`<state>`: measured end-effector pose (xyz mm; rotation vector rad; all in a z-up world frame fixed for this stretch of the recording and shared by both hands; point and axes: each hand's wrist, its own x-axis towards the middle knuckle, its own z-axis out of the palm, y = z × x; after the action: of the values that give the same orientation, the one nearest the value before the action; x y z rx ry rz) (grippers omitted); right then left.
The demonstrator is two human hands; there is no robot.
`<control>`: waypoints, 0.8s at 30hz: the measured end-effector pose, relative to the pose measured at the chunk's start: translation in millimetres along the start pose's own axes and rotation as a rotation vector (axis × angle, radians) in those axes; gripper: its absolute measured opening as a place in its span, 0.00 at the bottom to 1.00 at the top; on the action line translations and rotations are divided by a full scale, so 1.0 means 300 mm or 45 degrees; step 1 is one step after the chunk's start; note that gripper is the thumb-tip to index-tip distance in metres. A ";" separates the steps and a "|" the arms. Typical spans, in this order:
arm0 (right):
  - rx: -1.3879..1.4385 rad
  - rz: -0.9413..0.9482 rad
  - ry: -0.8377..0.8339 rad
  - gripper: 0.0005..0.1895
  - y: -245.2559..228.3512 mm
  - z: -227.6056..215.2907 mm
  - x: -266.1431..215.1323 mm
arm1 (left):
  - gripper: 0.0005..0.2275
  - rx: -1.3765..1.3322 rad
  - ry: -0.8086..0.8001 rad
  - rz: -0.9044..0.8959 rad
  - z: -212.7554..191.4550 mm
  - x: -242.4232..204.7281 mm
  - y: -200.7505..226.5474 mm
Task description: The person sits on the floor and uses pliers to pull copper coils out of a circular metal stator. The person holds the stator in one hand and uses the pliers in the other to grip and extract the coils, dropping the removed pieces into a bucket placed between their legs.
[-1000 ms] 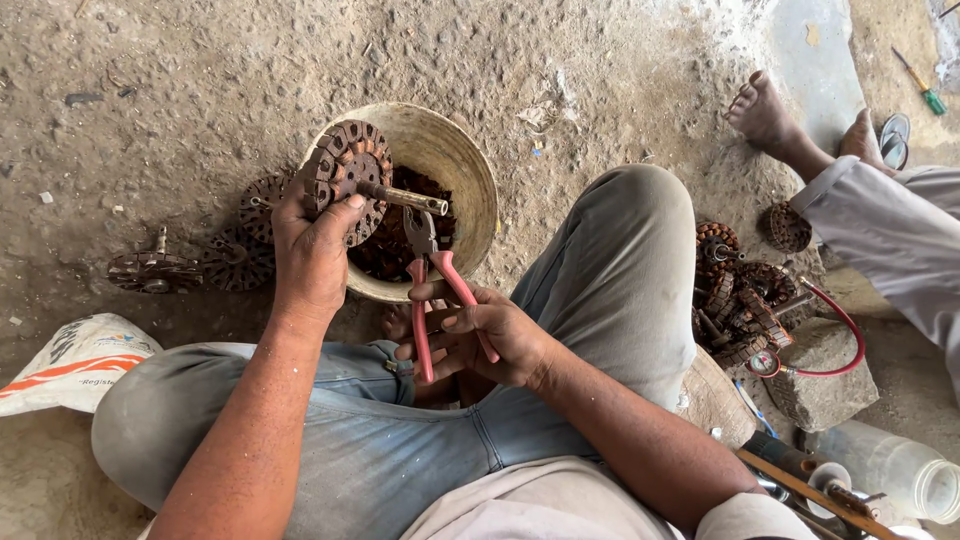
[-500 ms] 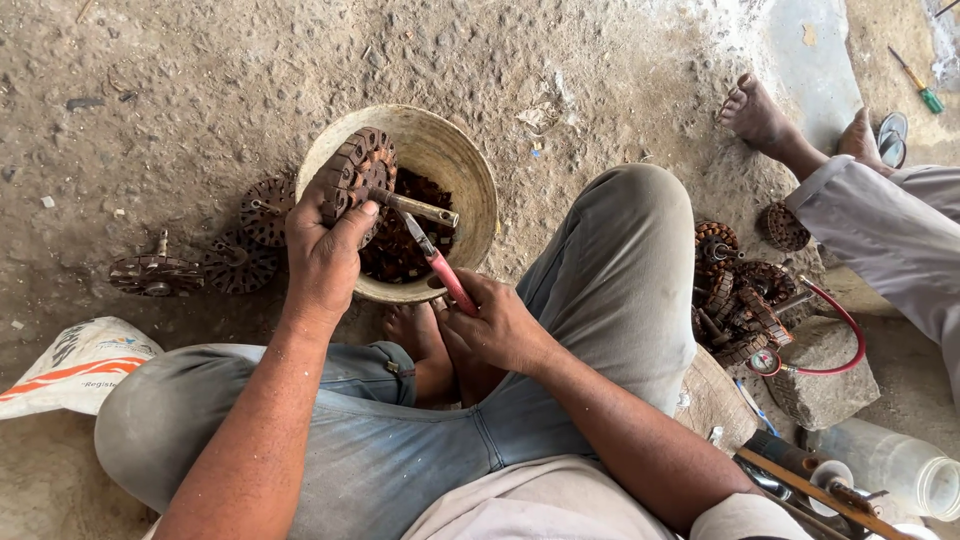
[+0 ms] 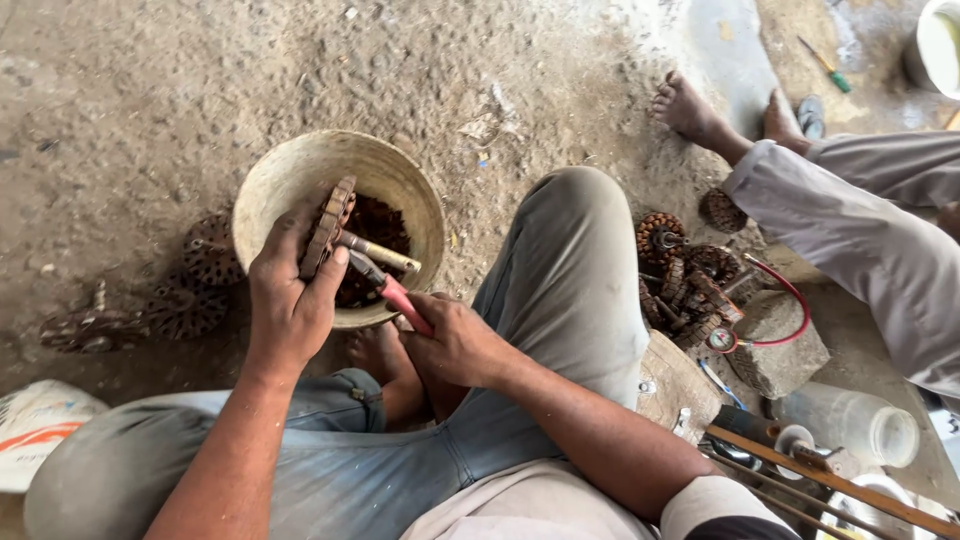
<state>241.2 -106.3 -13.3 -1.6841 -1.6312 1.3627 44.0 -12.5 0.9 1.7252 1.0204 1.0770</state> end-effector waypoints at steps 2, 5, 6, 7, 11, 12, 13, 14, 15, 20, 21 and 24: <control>0.019 -0.016 -0.008 0.28 0.017 -0.004 -0.007 | 0.23 0.081 -0.018 0.067 0.004 0.006 0.003; 0.003 -0.005 -0.010 0.27 0.029 -0.002 -0.001 | 0.23 0.079 -0.032 0.047 0.001 0.017 0.010; -0.009 0.007 -0.010 0.26 0.031 0.002 0.001 | 0.23 0.082 -0.036 0.024 -0.002 0.017 0.012; -0.019 0.010 -0.009 0.26 0.032 0.007 0.002 | 0.23 0.083 -0.044 0.000 -0.005 0.016 0.013; -0.086 -0.057 0.031 0.28 0.028 0.002 0.001 | 0.24 0.091 -0.100 -0.030 -0.016 0.021 0.018; -0.107 -0.094 0.044 0.29 0.028 -0.005 -0.004 | 0.24 0.074 -0.126 -0.060 -0.022 0.028 0.017; -0.074 -0.089 0.023 0.29 0.028 -0.005 -0.007 | 0.24 0.066 -0.146 -0.096 -0.033 0.027 0.017; -0.041 -0.084 0.002 0.29 0.028 -0.004 -0.011 | 0.24 0.050 -0.154 -0.086 -0.041 0.029 0.016; -0.007 -0.084 -0.023 0.29 0.030 -0.003 -0.012 | 0.24 0.041 -0.157 -0.077 -0.052 0.029 0.017; 0.147 0.001 -0.202 0.22 0.058 0.027 -0.007 | 0.23 0.109 -0.180 -0.099 -0.081 0.016 0.039; 0.185 0.016 -0.253 0.19 0.064 0.035 -0.009 | 0.23 0.122 -0.173 -0.114 -0.083 0.009 0.044; 0.376 -0.205 -0.162 0.17 0.073 0.062 -0.023 | 0.23 0.112 -0.154 -0.131 -0.076 -0.003 0.045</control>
<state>237.6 -123.2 -37.1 -1.2932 -1.5073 1.5672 25.3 -12.5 19.5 1.7650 1.0810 0.8637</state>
